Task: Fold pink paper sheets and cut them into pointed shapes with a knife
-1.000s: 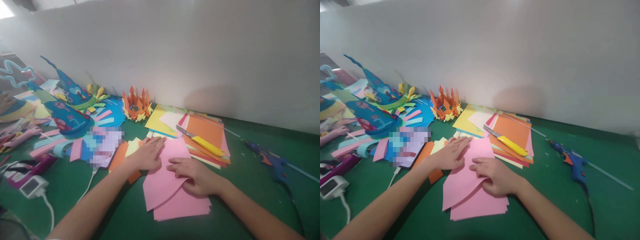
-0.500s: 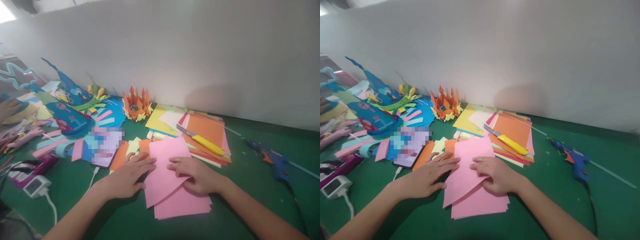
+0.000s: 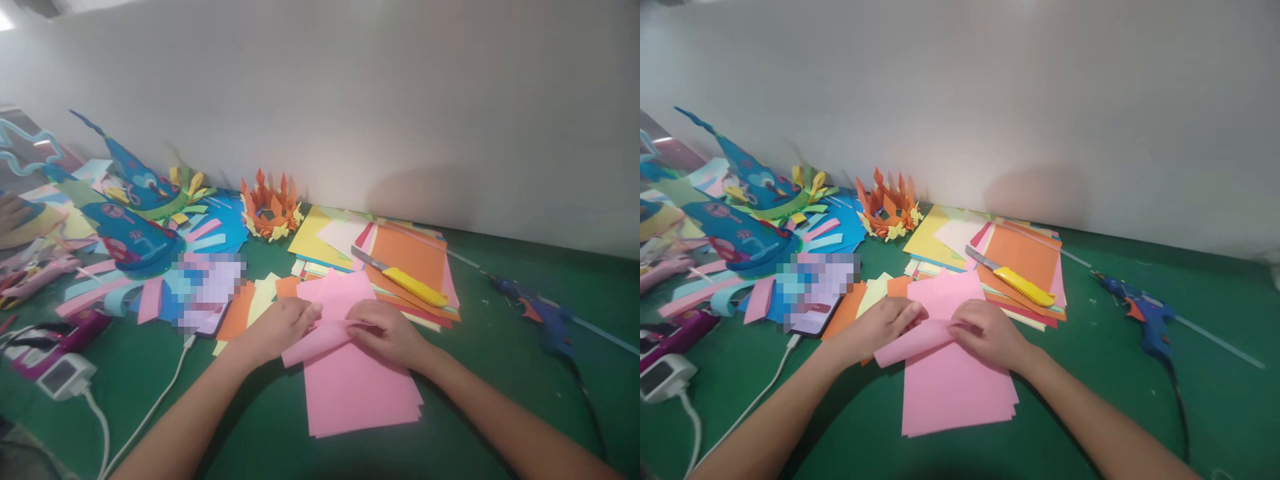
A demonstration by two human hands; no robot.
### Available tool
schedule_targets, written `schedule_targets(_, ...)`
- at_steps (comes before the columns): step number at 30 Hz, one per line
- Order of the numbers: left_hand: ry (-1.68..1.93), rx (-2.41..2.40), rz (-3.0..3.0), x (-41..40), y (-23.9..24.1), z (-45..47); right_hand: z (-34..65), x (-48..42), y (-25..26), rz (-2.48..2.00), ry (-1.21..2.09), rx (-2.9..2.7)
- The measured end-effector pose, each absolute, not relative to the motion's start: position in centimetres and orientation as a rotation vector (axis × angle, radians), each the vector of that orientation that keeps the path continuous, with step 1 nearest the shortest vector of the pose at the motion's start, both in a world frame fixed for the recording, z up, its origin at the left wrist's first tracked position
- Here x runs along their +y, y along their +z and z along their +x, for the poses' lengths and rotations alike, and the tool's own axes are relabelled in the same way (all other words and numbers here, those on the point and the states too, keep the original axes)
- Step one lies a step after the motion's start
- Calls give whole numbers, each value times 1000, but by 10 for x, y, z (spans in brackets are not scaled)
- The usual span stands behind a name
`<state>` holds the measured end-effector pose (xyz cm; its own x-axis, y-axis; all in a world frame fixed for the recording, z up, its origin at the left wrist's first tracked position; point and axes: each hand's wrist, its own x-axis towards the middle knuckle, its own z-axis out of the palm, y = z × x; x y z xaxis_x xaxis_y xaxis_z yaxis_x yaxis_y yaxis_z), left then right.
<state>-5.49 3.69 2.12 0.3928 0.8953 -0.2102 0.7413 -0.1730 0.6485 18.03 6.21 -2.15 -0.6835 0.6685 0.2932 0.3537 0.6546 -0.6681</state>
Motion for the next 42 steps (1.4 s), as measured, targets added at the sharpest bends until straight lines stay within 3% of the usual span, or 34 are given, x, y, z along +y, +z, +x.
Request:
schedule_targets(4, 366, 1315, 1725, 40, 23, -72, 177, 65, -22, -987, 698, -2301)
schedule_targets(10, 176, 1362, 1894, 43, 26, -73, 175, 63, -25, -1054, 548, -2324)
schedule_targets(17, 191, 1435, 2009, 38, 17, -63, 176, 58, -22, -1138, 614, -2318)
schedule_targets(28, 286, 1167, 2175, 36, 2, -67, 178, 62, -28, -788, 492, -2480)
schedule_targets(42, 318, 1100, 2249, 34, 0, -66, 179, 62, -26, -786, 455, -2496)
